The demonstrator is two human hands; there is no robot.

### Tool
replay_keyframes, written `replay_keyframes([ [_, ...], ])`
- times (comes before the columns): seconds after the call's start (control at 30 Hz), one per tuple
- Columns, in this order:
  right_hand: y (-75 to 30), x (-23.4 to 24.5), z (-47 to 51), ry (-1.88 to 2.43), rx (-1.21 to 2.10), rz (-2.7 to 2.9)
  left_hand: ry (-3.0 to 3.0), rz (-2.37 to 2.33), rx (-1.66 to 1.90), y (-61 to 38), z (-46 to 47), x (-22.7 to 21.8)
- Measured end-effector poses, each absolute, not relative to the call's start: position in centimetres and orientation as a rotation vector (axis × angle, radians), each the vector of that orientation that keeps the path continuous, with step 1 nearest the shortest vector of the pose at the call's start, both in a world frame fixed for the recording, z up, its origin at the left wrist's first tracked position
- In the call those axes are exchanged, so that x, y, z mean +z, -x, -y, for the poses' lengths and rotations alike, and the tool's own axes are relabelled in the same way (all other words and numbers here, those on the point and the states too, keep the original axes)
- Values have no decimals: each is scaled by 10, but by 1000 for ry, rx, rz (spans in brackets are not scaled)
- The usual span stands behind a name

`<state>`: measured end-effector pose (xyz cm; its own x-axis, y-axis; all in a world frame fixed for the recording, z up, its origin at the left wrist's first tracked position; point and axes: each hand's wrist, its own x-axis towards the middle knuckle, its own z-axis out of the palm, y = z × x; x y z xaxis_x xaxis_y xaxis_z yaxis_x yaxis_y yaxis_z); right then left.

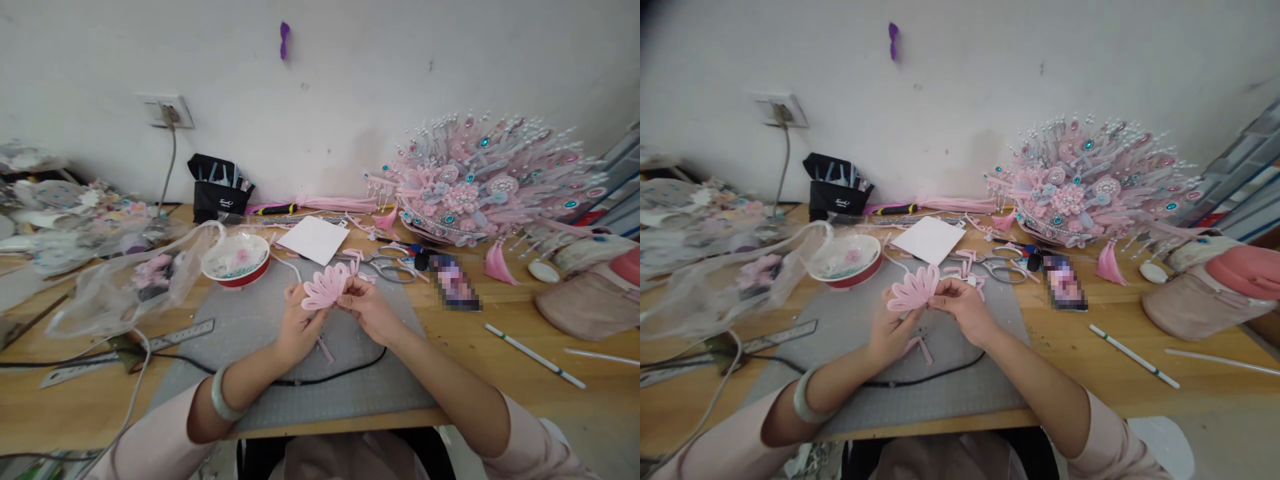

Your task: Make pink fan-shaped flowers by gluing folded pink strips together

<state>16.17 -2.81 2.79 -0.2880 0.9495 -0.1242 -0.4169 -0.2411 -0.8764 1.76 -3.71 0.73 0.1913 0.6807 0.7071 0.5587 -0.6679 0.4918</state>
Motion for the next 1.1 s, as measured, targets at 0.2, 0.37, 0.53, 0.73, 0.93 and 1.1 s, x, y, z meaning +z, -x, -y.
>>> replay_keyframes([
  [0.2, -164, 26, 26, 831, 1830, 915, -2281, -1121, 1446, -17, 37, 7],
  [0.37, -164, 26, 26, 843, 1882, 885, -2220, -1107, 1408, -18, 36, 5],
  [0.53, -163, 29, 29, 862, 1869, 883, -2154, -1109, 1430, -18, 36, 4],
  [0.73, -167, 36, 29, 930, 1677, 1078, -2080, -1209, 1390, -18, 36, 4],
  [0.93, -178, 43, 25, 870, 1639, 1103, -2103, -1176, 1328, -18, 36, 4],
  [1.1, -181, 41, 21, 802, 1715, 1047, -2153, -1118, 1295, -19, 37, 4],
])
